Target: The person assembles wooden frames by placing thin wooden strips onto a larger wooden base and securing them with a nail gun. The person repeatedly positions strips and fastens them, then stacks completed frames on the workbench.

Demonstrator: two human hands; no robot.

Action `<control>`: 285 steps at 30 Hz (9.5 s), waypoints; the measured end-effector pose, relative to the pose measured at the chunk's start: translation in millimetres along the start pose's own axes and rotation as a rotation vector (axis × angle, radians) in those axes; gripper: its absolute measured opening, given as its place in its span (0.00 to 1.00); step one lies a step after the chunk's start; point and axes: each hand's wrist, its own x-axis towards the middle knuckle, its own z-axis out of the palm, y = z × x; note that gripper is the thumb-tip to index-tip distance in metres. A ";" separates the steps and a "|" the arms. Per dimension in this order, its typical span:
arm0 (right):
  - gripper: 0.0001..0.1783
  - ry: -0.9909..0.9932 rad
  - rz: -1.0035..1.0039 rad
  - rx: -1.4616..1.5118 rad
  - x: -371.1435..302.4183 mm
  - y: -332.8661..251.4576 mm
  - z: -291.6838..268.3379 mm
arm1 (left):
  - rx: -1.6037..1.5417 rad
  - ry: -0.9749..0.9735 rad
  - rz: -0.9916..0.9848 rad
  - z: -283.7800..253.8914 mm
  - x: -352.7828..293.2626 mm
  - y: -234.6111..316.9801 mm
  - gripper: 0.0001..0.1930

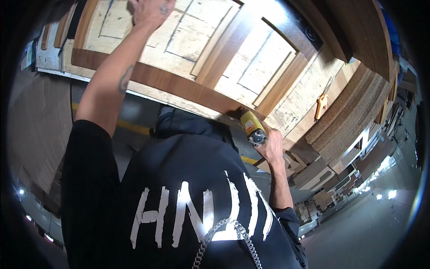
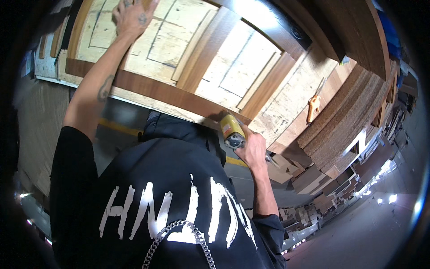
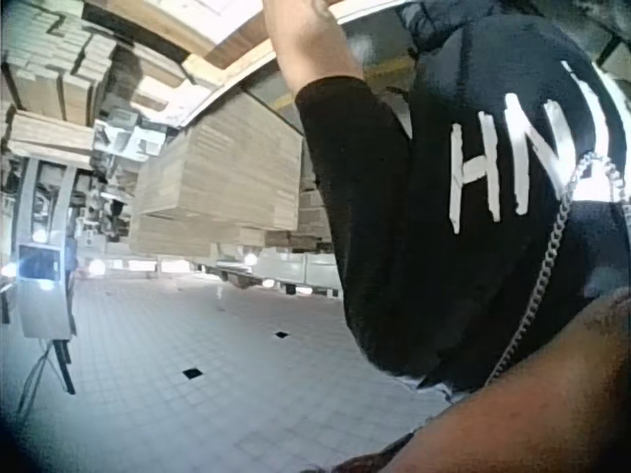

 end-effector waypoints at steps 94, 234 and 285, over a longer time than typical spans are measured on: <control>0.17 0.196 -0.204 -0.066 230.8 -86.5 -164.1 | 0.080 -0.205 -0.030 15.2 9.1 -11.6 0.44; 0.28 -0.057 -0.122 -0.182 163.9 -429.9 84.0 | -0.247 0.240 -0.213 -46.0 -74.4 -368.0 0.23; 0.27 -0.168 -0.091 0.066 203.5 -470.9 40.5 | -0.362 0.176 -0.273 -53.4 -74.6 -371.0 0.23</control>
